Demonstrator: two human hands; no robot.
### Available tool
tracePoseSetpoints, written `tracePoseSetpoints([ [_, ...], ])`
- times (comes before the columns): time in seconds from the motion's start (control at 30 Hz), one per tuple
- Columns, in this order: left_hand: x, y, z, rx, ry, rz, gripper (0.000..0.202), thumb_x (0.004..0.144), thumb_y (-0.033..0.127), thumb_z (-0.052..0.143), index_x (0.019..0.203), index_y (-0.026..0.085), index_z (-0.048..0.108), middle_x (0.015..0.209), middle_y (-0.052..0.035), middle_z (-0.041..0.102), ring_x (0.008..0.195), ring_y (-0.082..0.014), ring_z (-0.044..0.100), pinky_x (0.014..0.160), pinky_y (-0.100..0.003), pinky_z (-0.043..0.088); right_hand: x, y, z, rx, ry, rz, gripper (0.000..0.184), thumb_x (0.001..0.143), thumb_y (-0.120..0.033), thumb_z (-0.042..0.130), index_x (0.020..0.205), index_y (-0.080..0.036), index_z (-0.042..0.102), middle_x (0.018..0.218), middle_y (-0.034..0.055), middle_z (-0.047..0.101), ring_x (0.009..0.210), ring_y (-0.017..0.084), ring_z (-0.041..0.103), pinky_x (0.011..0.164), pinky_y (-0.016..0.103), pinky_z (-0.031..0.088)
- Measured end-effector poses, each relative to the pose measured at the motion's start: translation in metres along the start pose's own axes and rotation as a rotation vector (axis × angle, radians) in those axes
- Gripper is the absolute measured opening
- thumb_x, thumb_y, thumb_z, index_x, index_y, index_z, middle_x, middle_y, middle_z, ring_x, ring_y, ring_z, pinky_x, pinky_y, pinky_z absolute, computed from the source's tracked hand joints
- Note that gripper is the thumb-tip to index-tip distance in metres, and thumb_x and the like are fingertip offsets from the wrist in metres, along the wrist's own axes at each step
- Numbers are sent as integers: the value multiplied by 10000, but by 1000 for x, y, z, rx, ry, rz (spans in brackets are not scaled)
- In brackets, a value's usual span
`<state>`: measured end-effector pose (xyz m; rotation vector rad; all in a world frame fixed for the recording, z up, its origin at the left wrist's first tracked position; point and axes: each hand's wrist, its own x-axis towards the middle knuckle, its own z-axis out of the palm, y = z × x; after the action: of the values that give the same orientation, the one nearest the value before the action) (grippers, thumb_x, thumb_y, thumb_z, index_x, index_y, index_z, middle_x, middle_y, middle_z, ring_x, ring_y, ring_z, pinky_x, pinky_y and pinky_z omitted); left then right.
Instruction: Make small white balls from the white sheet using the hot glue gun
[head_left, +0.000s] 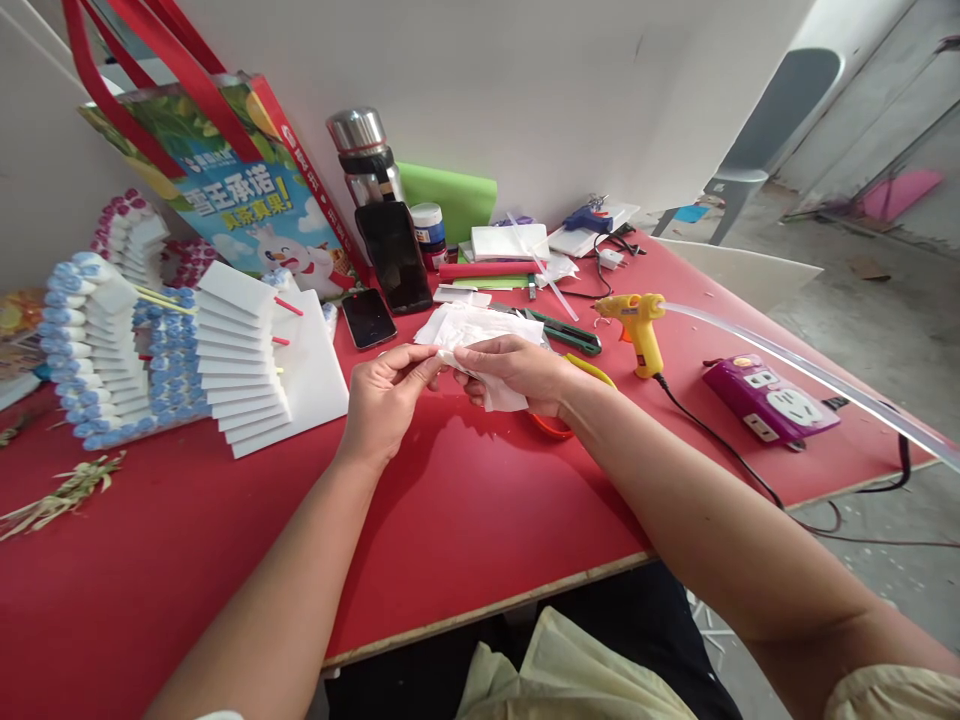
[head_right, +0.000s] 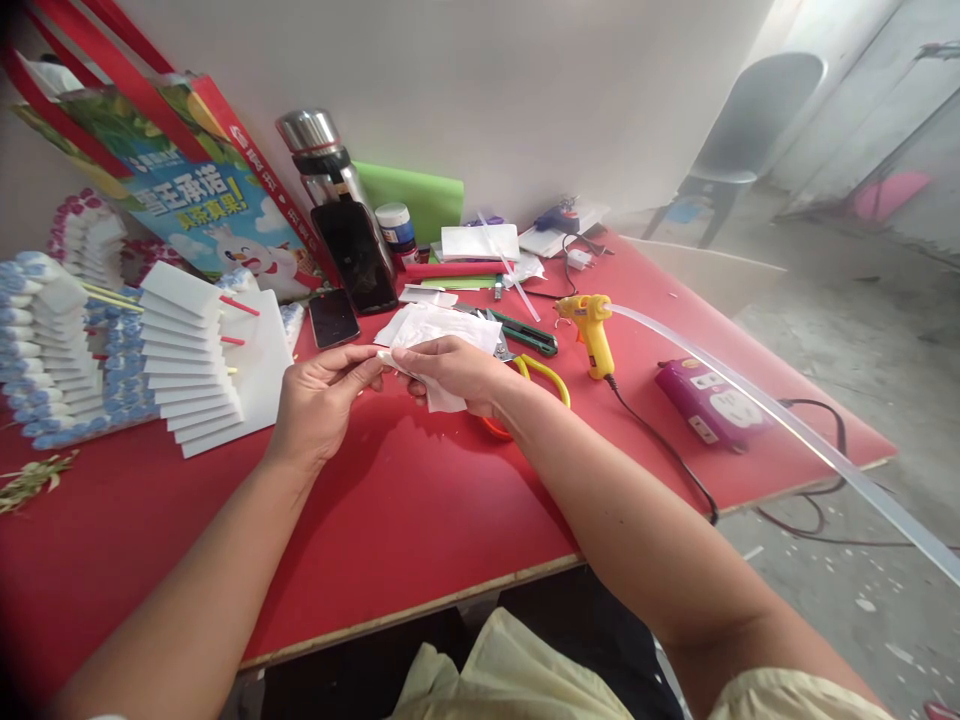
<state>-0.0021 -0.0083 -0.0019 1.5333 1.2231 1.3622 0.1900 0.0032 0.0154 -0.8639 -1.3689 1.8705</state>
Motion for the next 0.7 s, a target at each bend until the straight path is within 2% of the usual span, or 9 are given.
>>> tracePoseSetpoints([
  [0.07, -1, 0, 1, -19, 8, -11, 230, 791, 372, 812, 942, 197, 817, 753, -24, 713, 654, -139, 604, 686, -284, 535, 1, 1, 2, -136, 75, -67, 386, 854, -528, 695, 750, -157, 677, 621, -13, 522, 576, 115, 490, 582, 265, 390],
  [0.17, -2, -1, 4, -24, 35, -30, 248, 794, 367, 807, 966, 188, 816, 727, -16, 696, 657, -136, 608, 703, -280, 532, 3, 4, 6, -418, 263, -193, 308, 876, -451, 659, 777, -164, 713, 666, 1, 600, 586, 116, 490, 559, 267, 357],
  [0.27, -5, 0, 8, -4, 55, -36, 251, 800, 364, 803, 979, 188, 819, 734, -17, 705, 661, -132, 612, 718, -275, 531, 4, 7, 12, -653, 474, -280, 233, 863, -371, 660, 740, -175, 689, 685, 4, 639, 625, 127, 512, 571, 270, 345],
  [0.33, -6, 0, 11, 6, 69, -26, 239, 800, 358, 805, 972, 193, 822, 720, -14, 706, 659, -133, 615, 715, -272, 531, 3, 9, 16, -759, 569, -342, 184, 855, -322, 650, 736, -182, 667, 688, 1, 641, 653, 137, 523, 591, 273, 342],
  [0.47, -8, 1, 15, 58, 100, 75, 212, 837, 356, 773, 971, 199, 820, 743, -19, 716, 676, -147, 645, 709, -282, 546, 2, 12, 25, -845, 627, -409, 113, 843, -250, 601, 748, -193, 627, 721, 2, 653, 665, 145, 520, 607, 278, 328],
  [0.6, -11, 1, 18, 236, 170, 311, 166, 895, 319, 716, 956, 202, 817, 904, -52, 767, 829, -181, 705, 782, -299, 562, 2, 15, 31, -845, 618, -473, 114, 864, -236, 565, 770, -190, 610, 737, 8, 653, 652, 141, 507, 613, 280, 328],
  [0.7, -14, 2, 21, 362, 187, 458, 166, 925, 260, 682, 1011, 203, 812, 987, -60, 784, 913, -186, 722, 836, -300, 563, 2, 16, 30, -854, 629, -510, 121, 879, -243, 572, 779, -185, 606, 728, 12, 644, 645, 140, 504, 620, 281, 336],
])
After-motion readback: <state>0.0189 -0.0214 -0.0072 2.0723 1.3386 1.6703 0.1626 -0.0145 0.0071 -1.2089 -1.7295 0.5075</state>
